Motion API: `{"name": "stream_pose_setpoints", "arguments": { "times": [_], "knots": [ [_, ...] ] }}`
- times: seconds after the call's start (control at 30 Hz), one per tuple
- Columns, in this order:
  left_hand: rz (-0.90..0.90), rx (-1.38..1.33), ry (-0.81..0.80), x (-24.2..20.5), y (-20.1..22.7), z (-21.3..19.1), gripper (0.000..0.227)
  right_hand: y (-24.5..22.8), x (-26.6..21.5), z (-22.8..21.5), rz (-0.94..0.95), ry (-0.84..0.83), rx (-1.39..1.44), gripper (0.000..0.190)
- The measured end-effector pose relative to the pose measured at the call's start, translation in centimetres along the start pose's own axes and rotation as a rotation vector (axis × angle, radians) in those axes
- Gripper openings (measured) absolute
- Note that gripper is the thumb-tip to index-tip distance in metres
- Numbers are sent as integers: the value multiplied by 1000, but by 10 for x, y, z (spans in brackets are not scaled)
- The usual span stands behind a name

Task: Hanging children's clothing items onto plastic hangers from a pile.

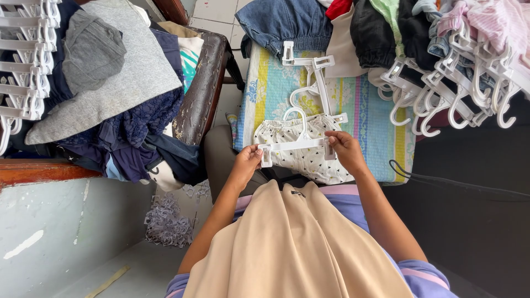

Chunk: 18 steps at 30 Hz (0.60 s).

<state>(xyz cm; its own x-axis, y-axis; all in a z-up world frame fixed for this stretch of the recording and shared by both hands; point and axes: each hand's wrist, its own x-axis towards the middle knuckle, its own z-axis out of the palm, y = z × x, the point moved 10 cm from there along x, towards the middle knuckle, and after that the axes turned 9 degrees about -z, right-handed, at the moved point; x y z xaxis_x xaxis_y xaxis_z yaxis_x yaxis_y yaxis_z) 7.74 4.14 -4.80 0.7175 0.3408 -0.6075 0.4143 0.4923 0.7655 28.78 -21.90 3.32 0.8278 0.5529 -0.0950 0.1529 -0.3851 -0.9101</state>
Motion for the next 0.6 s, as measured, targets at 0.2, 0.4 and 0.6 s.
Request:
{"name": "stream_pose_setpoints", "arguments": {
  "times": [0.2, 0.4, 0.6],
  "knots": [
    [-7, -40, 25, 17, -9, 2, 33, -17, 3, -11, -5, 53, 188, 23],
    [10, -20, 83, 14, -9, 6, 27, -4, 2, -5, -21, 77, 130, 19],
    [154, 285, 143, 11, 20, 36, 20, -98, -10, 56, -738, 162, -512, 34]
  ]
}}
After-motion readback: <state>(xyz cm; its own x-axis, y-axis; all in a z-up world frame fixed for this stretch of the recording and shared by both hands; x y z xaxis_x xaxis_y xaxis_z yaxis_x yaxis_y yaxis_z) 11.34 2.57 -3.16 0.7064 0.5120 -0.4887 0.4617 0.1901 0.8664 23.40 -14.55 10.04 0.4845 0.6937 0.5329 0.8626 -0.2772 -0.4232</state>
